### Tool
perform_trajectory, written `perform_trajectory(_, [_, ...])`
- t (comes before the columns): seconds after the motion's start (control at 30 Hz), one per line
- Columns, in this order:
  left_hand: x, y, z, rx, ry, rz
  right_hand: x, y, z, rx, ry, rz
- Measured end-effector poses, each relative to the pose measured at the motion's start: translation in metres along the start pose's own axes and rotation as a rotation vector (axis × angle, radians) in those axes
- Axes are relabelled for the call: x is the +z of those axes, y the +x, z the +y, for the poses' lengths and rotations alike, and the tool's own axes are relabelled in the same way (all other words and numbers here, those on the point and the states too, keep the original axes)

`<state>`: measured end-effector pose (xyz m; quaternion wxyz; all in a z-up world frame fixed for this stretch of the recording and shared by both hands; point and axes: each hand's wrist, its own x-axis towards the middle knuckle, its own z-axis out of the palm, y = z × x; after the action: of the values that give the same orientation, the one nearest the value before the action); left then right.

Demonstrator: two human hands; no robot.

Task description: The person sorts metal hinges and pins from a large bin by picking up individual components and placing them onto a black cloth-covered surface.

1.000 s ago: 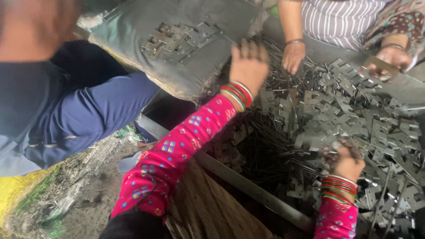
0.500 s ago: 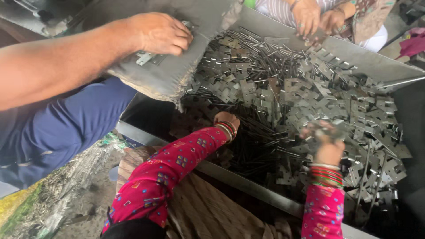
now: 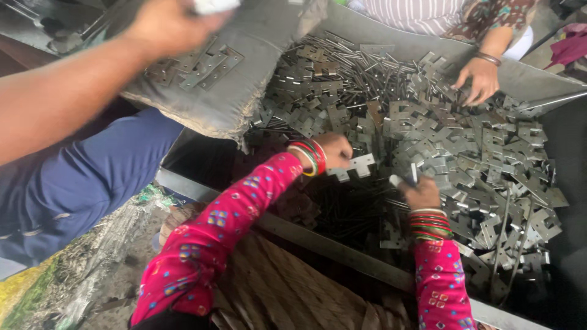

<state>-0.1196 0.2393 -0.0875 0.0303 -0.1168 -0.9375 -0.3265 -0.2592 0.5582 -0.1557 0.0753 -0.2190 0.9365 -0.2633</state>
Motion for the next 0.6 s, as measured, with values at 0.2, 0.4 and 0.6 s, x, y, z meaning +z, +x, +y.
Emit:
perform_trajectory(0.2, [-0.059,-0.003,0.013,-0.259,-1.082,0.149,-0.068,-0.023,-0.023,0.003,1.193,0.138])
perform_trajectory(0.4, [-0.047,0.0,0.028,-0.242,-1.391,0.259,-0.075,-0.025,-0.046,0.272,1.774,0.029])
perform_trajectory(0.6, [0.063,0.013,0.048,-0.125,-0.307,0.414,0.0,-0.027,-0.064,0.363,1.24,-0.195])
